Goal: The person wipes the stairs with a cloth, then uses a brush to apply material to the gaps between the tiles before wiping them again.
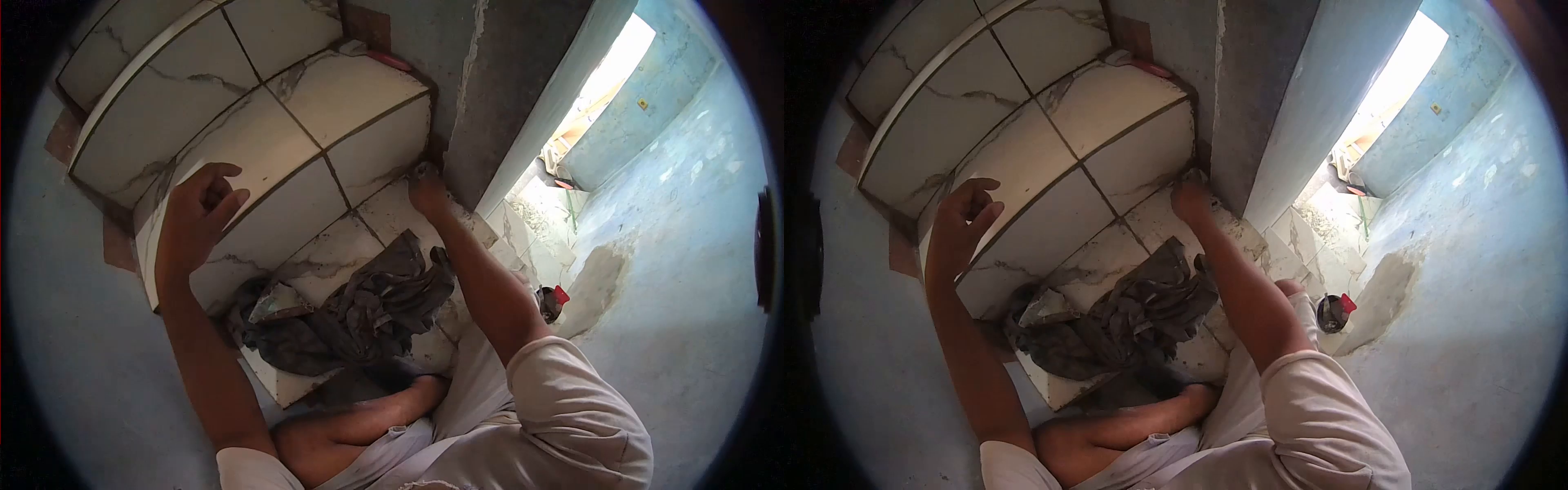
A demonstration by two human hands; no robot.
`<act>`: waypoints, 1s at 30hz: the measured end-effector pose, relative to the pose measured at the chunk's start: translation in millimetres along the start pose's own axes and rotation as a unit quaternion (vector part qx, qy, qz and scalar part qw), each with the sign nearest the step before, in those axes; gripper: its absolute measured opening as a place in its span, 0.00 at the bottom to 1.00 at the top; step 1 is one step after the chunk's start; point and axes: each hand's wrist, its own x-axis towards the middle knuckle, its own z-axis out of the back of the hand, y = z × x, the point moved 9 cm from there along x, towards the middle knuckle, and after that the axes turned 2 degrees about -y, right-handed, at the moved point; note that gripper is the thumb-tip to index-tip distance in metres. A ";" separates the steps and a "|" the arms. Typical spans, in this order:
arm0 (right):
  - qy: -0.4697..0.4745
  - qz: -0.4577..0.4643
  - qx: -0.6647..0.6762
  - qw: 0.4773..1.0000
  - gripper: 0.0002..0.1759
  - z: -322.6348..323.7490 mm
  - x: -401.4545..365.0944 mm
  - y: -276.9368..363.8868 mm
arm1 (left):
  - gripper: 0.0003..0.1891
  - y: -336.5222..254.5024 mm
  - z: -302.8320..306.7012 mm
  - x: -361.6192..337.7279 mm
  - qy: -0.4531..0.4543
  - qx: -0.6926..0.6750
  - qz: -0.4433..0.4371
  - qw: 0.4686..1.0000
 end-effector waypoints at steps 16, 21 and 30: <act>0.138 -0.220 0.255 0.931 0.43 -41.5 -44.3 49.1 | 0.14 3.9 1.6 4.5 -0.006 -0.016 -0.020 1.000; 0.135 0.144 -0.061 0.978 0.25 -30.2 -29.8 74.5 | 0.15 0.6 9.5 0.5 -0.022 -0.006 -0.034 0.999; -0.015 0.052 0.067 0.996 0.11 -30.8 -21.4 42.5 | 0.15 9.0 16.3 2.1 -0.033 0.000 -0.020 0.999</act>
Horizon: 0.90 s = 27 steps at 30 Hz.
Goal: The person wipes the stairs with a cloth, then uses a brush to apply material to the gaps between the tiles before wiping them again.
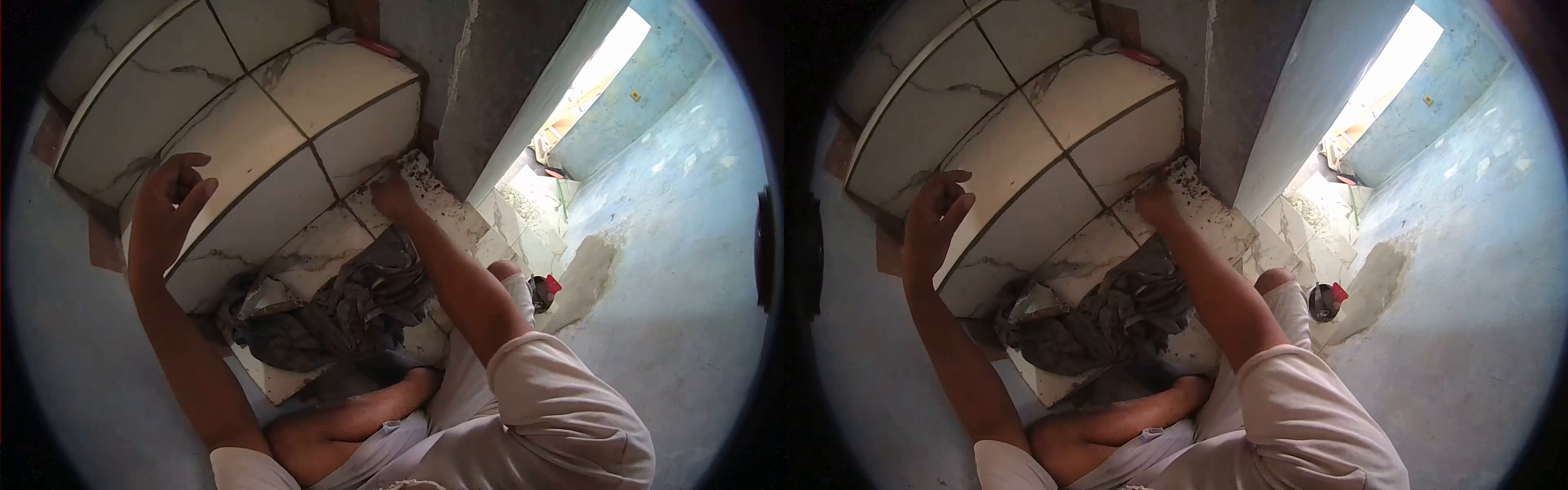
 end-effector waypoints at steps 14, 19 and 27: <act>0.159 -0.063 0.091 0.981 0.14 7.8 1.4 -15.8 | 0.15 2.3 -7.2 1.8 0.003 0.011 -0.001 1.000; 0.269 0.065 -0.076 0.958 0.13 -21.3 4.9 -21.9 | 0.15 -8.4 -10.0 -0.6 0.003 0.001 0.006 1.000; 0.169 -0.090 0.005 0.981 0.24 68.2 1.0 23.1 | 0.11 15.6 1.4 4.9 -0.052 0.067 -0.009 0.996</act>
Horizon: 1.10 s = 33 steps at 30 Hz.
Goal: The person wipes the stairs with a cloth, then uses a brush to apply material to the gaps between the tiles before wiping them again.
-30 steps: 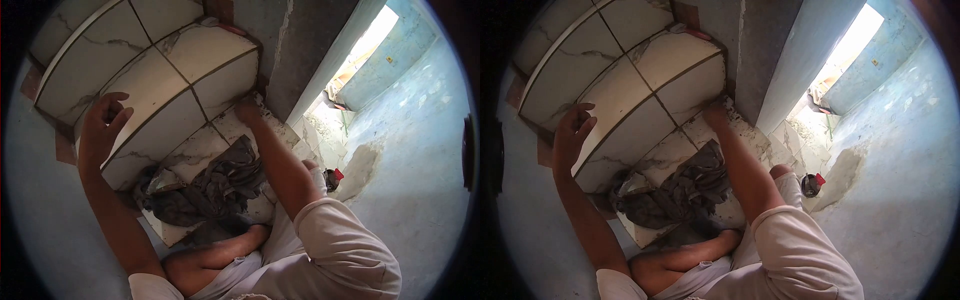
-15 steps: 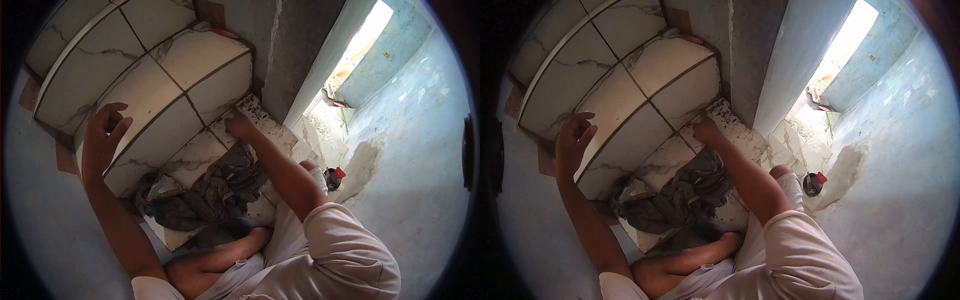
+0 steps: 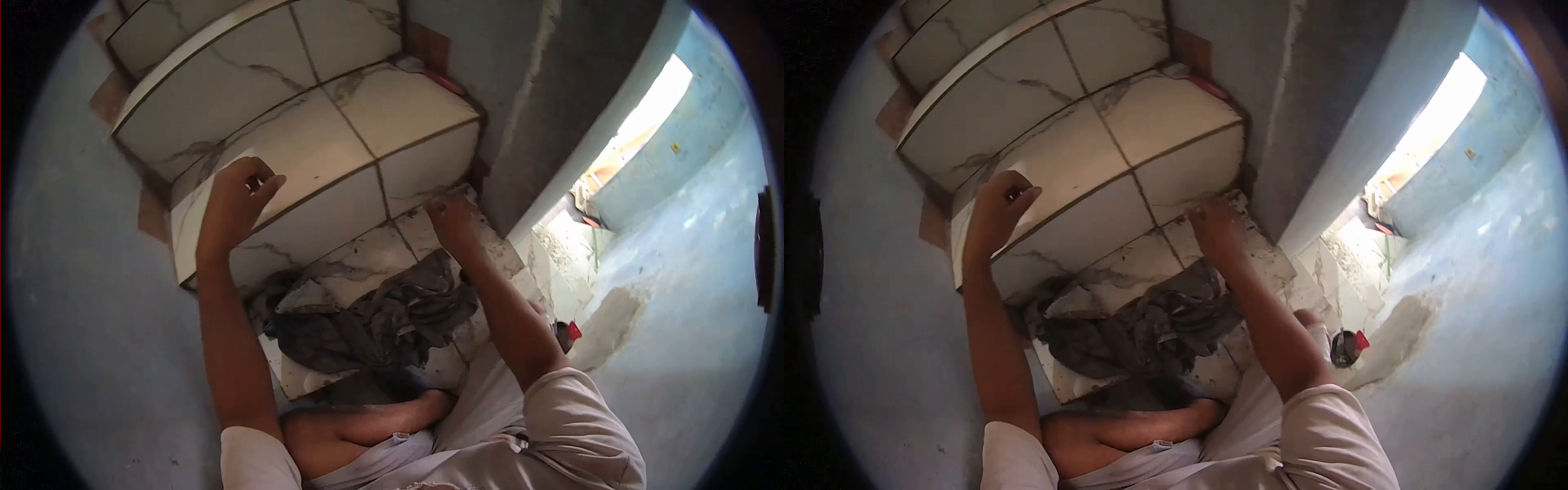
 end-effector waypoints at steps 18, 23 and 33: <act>-0.248 0.256 -0.209 0.911 0.16 92.6 142.6 108.1 | 0.19 74.5 -10.7 20.8 -0.049 0.144 0.044 0.987; -0.164 0.113 -0.184 0.963 0.15 124.6 164.3 117.1 | 0.23 90.9 -25.2 11.1 -0.084 0.147 0.043 0.985; -0.075 0.328 -0.246 0.909 0.16 90.2 153.8 221.0 | 0.27 117.3 4.3 -42.3 -0.165 0.202 0.251 0.932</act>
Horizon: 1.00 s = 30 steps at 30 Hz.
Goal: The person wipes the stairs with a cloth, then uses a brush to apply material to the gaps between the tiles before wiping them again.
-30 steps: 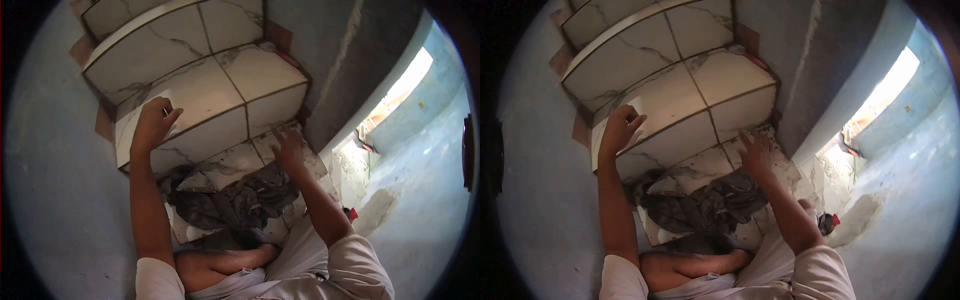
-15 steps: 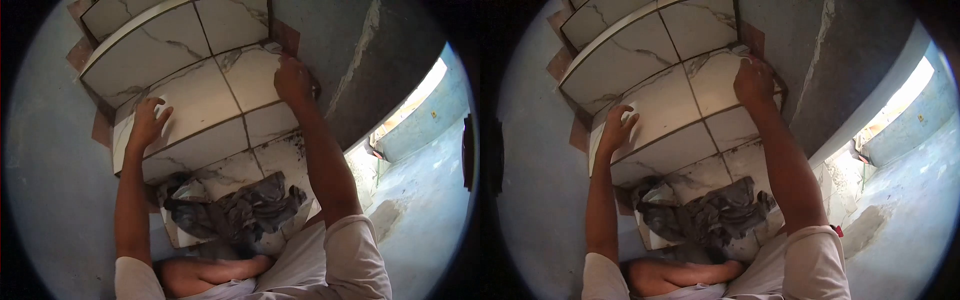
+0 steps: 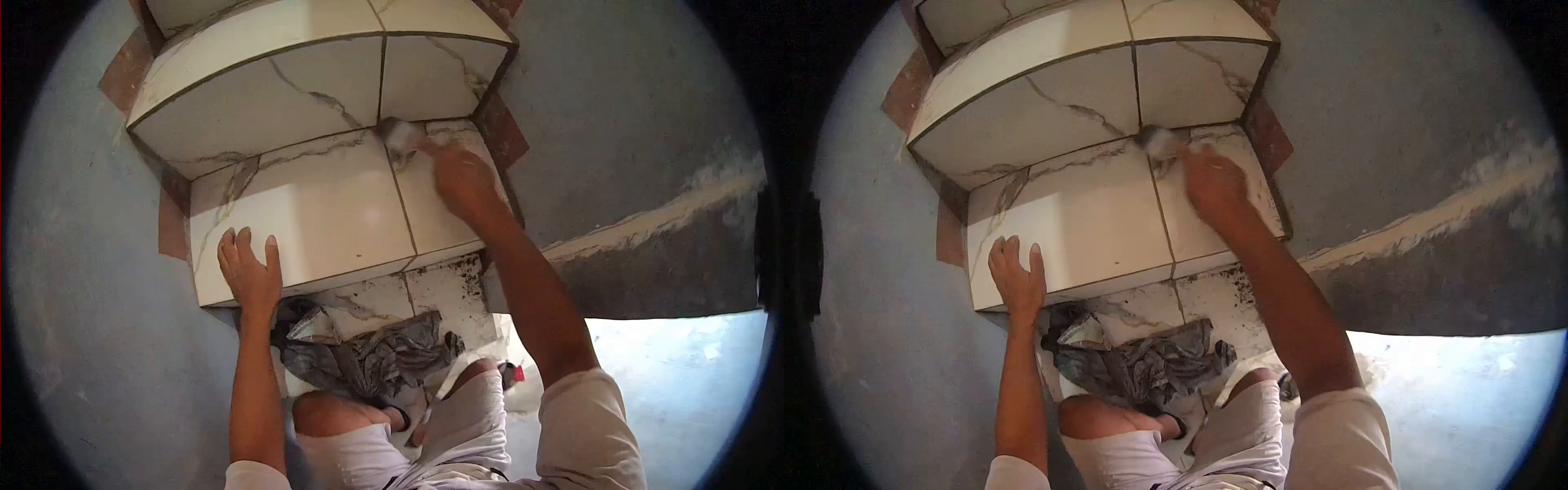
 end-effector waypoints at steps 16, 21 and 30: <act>0.340 -0.194 0.009 0.920 0.14 -20.9 37.5 -106.3 | 0.33 6.3 -5.4 29.9 0.060 0.125 0.179 0.974; 0.480 -0.205 -0.058 0.851 0.14 28.7 6.2 -115.0 | 0.35 10.0 -10.1 27.8 0.074 0.149 0.167 0.972; 0.431 -0.149 -0.022 0.890 0.11 18.6 -39.2 -103.5 | 0.36 8.9 -11.0 29.3 0.112 0.157 0.181 0.964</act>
